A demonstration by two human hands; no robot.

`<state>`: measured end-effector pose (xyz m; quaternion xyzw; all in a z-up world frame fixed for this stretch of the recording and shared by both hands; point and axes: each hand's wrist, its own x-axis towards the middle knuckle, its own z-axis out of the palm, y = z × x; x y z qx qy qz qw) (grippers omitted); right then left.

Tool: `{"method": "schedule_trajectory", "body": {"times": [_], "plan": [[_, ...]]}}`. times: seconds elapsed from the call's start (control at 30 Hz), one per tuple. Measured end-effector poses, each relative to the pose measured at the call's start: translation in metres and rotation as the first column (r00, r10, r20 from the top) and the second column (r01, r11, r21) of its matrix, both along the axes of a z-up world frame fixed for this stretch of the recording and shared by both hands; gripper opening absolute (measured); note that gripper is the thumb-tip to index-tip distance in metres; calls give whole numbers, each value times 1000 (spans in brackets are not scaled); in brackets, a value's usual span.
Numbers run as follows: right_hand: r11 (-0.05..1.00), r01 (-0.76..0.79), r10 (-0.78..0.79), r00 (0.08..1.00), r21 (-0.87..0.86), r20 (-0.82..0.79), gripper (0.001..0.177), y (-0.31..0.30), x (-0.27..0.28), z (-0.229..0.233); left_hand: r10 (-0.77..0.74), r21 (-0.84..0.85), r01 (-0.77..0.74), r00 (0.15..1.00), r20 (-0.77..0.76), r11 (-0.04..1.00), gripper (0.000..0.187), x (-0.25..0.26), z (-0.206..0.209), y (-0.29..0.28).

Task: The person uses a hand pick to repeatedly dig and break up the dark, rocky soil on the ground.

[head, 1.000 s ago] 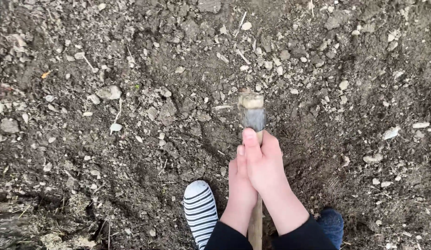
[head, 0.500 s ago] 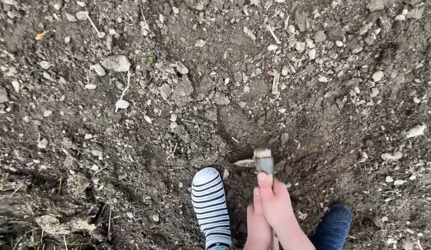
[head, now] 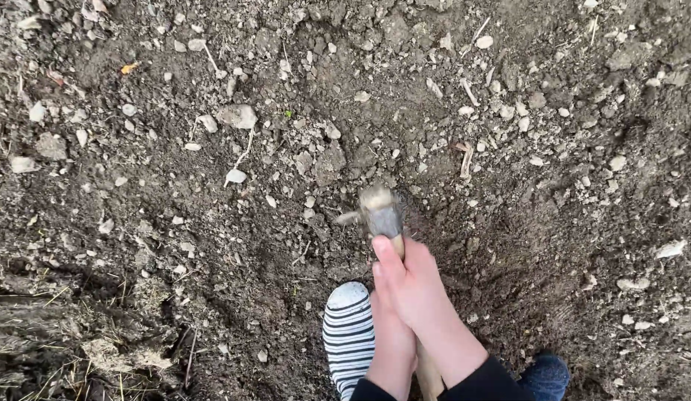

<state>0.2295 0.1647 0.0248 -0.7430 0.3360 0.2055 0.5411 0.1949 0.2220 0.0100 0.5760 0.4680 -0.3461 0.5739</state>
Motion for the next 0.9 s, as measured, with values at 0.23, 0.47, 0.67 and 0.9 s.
{"method": "schedule_trajectory", "body": {"times": [0.23,0.47,0.67,0.9], "plan": [[985,86,-150,854,-150,-498,59,11,-136,-89,-7,3,9,941,-338,1000,61,-96,-35,10],[964,211,-266,802,-162,-536,63,-7,-55,-31,-90,-44,79,858,-506,996,66,-46,-16,-2],[966,183,-174,983,-185,63,55,-34,20,-11,-155,-156,150,988,-21,976,54,43,-22,-24],[949,175,-197,978,-261,-64,56,-31,-6,-33,-182,-179,199,978,107,964,57,-8,-50,-24]]}}
